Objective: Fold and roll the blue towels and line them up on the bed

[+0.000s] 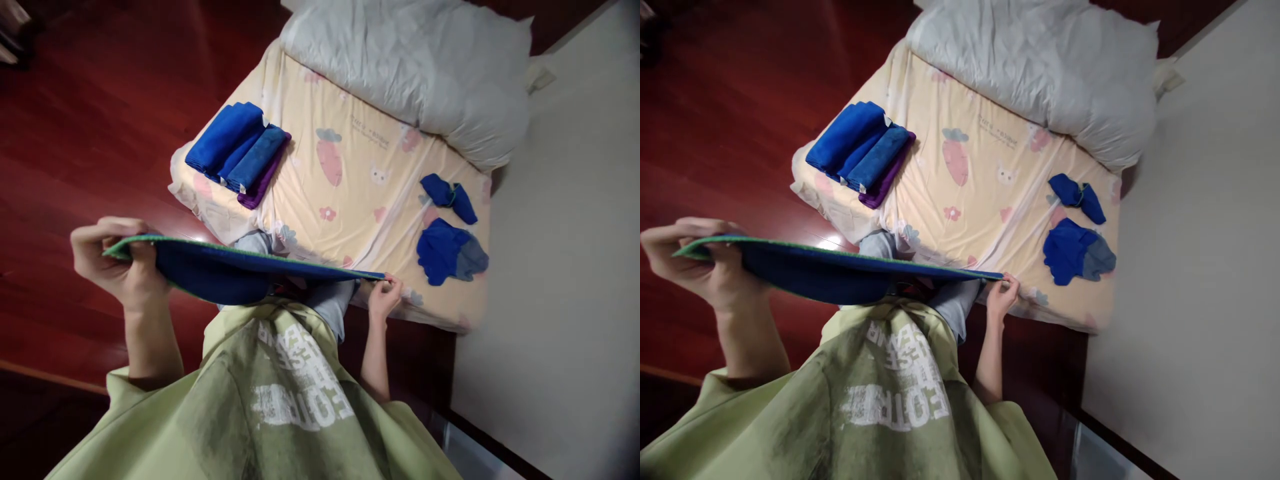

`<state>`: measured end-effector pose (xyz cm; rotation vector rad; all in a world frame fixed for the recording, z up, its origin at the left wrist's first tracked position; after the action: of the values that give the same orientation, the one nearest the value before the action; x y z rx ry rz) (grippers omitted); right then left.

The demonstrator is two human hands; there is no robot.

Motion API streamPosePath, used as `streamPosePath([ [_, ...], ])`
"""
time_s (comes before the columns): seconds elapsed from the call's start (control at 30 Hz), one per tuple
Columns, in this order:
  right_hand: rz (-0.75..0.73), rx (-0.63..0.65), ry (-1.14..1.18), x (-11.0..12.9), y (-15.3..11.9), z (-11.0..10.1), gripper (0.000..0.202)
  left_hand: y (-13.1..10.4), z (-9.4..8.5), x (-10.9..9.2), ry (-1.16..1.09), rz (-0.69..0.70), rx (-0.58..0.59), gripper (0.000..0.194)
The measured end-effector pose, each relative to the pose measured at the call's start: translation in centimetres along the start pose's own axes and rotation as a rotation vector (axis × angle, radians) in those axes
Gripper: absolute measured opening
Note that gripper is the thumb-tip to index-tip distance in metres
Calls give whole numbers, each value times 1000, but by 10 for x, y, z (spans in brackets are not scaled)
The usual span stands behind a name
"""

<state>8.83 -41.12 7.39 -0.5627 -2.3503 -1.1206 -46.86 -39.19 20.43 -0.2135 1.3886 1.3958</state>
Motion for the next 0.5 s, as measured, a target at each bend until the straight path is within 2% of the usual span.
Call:
streamPosePath([
  [0.07, -32, 30, 4, -3, 21, -5, 20, 11, 10, 0, 81, 74, 74, 55],
  [0.23, -144, 110, 39, -10, 82, -20, 41, 35, 40, 27, 255, -5, 292, 27],
  [0.3, -189, 143, 68, -13, 104, -27, 40, 40, 56, 40, 304, -30, 391, 20],
  [0.37, -224, 173, 97, -15, 125, -36, 34, 43, 74, 49, 367, 14, 491, 21],
  [0.43, -229, 197, 118, -16, 142, -45, 29, 44, 92, 52, 413, 82, 573, 21],
  [0.5, -216, 204, 99, -17, 158, -55, 25, 45, 109, 52, 411, 89, 624, 18],
])
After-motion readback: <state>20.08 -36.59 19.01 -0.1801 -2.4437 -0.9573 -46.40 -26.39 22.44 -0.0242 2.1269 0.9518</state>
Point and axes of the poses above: each hand's wrist, its own y-axis towards the middle knuckle, its own z-axis out of the palm, x = y × z, the point moved 5 cm from there along y, towards the middle knuckle, and after that the axes turned 13 degrees about -x, right-handed, at the moved point
